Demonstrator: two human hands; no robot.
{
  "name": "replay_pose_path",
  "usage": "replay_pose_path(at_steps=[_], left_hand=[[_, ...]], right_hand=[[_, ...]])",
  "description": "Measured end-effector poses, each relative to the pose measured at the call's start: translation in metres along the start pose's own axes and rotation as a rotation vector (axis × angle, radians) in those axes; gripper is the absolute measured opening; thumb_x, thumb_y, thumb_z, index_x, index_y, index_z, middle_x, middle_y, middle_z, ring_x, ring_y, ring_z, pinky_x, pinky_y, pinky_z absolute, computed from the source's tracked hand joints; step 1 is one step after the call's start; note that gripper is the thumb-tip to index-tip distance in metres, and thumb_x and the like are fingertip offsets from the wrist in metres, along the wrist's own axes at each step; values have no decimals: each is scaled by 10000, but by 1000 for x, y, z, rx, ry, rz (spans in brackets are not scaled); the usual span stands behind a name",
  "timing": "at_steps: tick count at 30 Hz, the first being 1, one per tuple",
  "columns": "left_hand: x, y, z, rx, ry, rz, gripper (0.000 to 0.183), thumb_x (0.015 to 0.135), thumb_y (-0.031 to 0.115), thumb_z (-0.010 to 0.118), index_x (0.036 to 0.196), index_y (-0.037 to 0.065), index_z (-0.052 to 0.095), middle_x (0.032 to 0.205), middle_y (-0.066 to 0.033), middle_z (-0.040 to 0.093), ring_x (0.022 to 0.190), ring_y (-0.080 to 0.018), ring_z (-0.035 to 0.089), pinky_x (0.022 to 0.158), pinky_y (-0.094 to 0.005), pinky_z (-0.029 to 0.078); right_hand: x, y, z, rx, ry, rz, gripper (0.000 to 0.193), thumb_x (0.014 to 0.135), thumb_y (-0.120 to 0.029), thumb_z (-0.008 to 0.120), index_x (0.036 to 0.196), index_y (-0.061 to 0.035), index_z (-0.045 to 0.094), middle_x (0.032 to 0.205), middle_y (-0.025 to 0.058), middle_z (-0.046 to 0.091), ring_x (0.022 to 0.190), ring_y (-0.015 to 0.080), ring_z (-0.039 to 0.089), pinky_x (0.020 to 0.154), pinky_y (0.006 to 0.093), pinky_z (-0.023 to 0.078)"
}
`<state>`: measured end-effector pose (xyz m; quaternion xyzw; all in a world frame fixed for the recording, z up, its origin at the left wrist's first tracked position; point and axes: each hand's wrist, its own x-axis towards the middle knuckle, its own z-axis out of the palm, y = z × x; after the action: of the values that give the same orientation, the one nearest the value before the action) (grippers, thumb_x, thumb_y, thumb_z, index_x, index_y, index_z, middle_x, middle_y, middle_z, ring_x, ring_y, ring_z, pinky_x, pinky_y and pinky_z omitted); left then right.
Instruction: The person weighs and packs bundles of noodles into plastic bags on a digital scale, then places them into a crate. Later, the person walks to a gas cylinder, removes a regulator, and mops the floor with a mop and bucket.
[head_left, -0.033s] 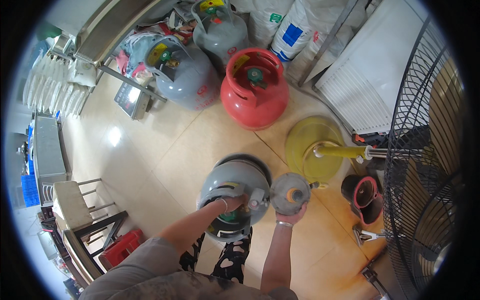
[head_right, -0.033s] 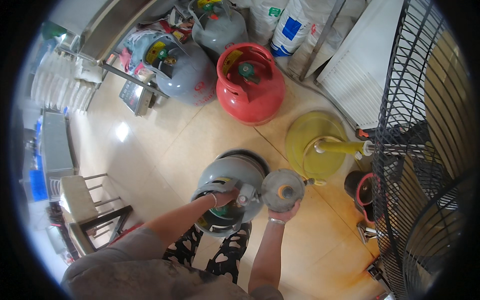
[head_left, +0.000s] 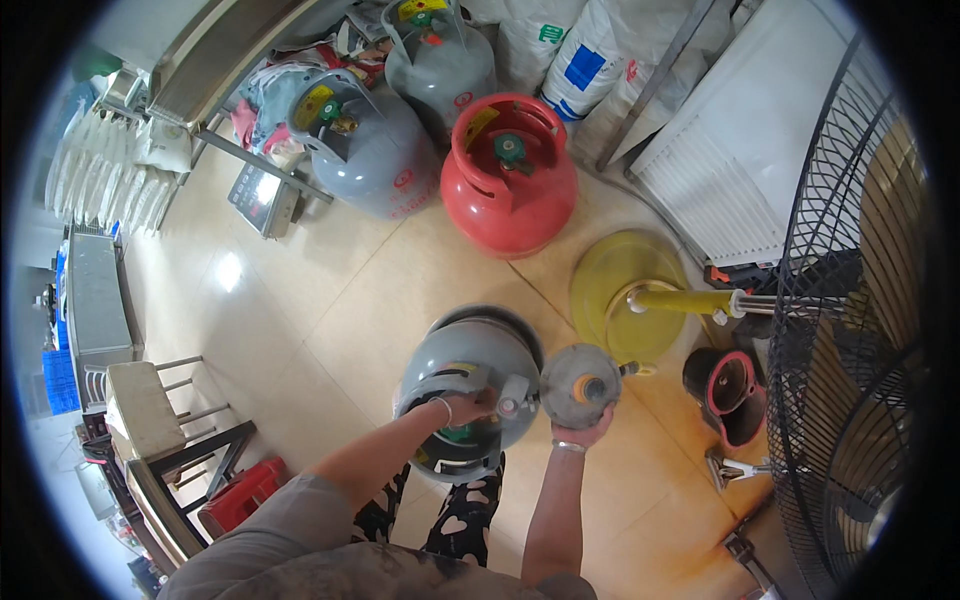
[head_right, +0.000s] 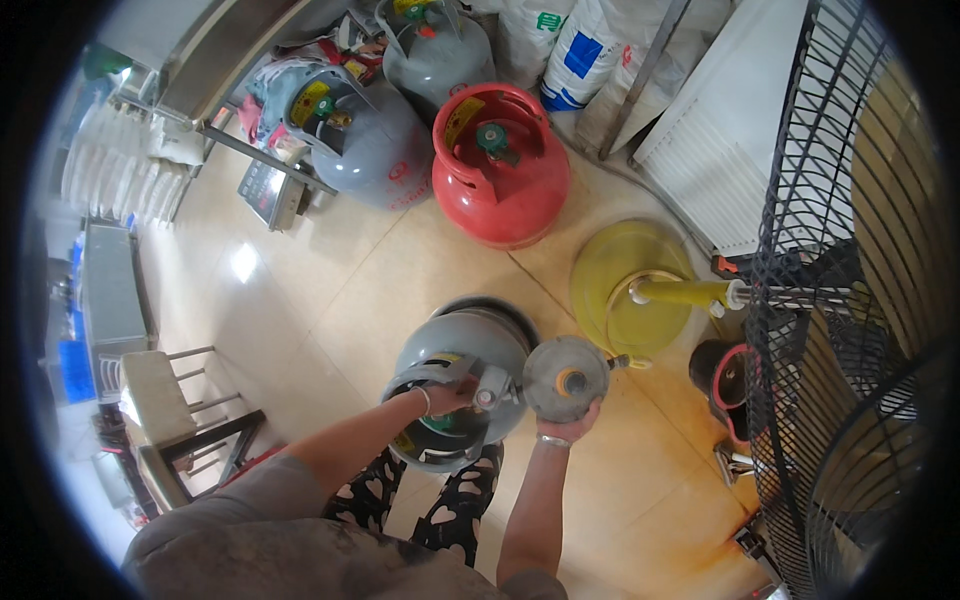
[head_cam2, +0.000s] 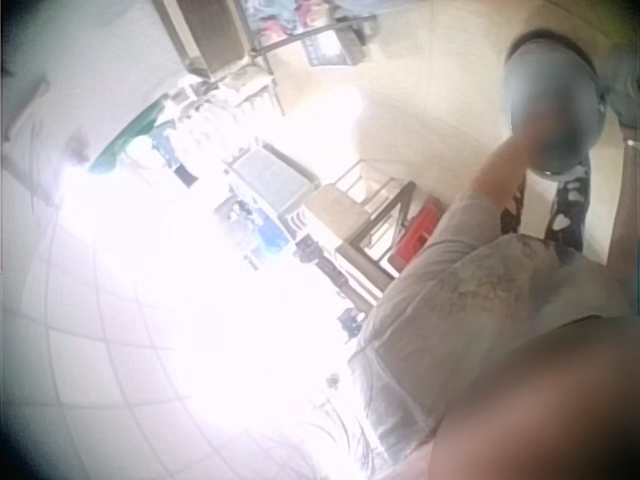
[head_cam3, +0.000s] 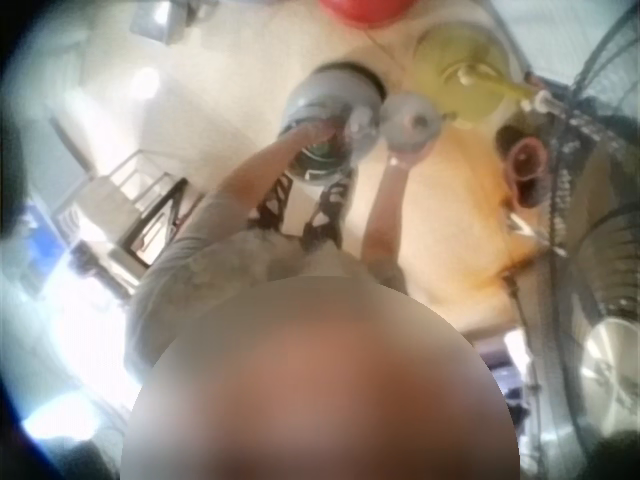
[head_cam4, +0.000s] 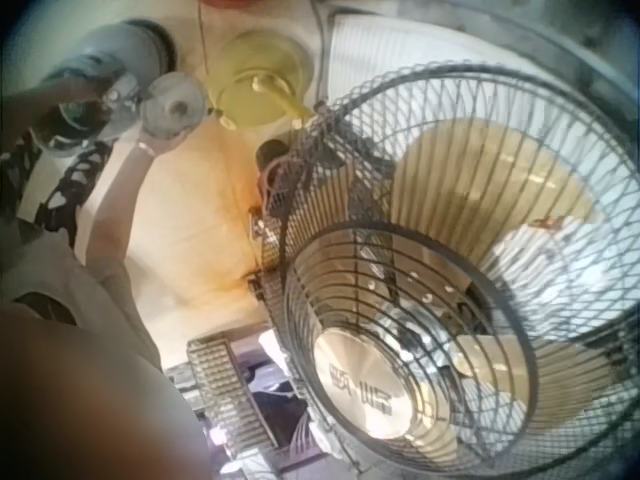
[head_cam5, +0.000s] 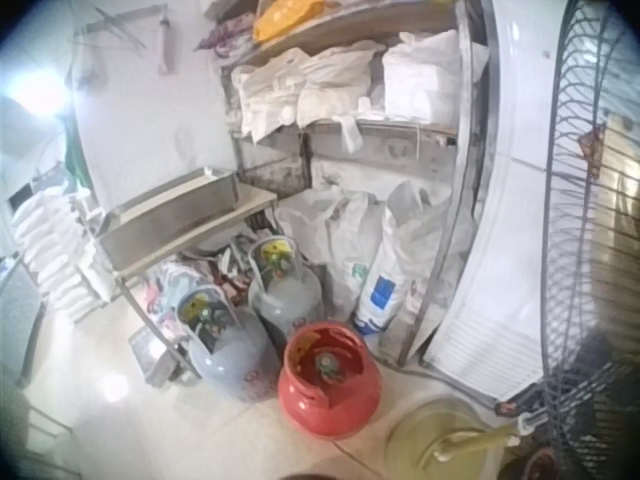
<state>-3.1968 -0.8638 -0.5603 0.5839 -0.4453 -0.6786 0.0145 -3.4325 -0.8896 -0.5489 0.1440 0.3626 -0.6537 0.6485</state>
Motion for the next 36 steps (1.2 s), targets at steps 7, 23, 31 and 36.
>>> replay_pose_path(at_steps=[7,23,31,36], left_hand=[[-1,-5,1,39,61,-12,291,881,288,509,954,38,640,925,-119,644,872,-219,605,810,-336,440],[-7,16,-7,-170,-14,-189,331,835,395,521,989,126,640,992,-73,629,921,-207,566,857,-323,403],[-18,39,-10,-69,54,-267,383,831,404,507,1082,138,618,1050,-101,624,943,-270,580,874,-357,404],[-32,30,-10,28,66,57,438,747,492,546,947,109,618,960,-93,652,972,-244,592,836,-353,432]], right_hand=[[1,1,-1,-33,-6,-25,600,822,-518,484,1321,-188,431,1356,40,440,1254,282,394,1018,498,343],[3,-1,-1,-28,24,26,616,810,-530,506,1317,-187,439,1360,43,441,1260,283,391,1015,506,349],[2,0,0,-36,100,1,615,792,-536,523,1303,-202,449,1358,31,433,1253,277,392,1008,510,349],[5,-1,-5,-43,52,21,591,820,-533,474,1313,-207,454,1359,32,449,1262,286,394,1024,498,345]])
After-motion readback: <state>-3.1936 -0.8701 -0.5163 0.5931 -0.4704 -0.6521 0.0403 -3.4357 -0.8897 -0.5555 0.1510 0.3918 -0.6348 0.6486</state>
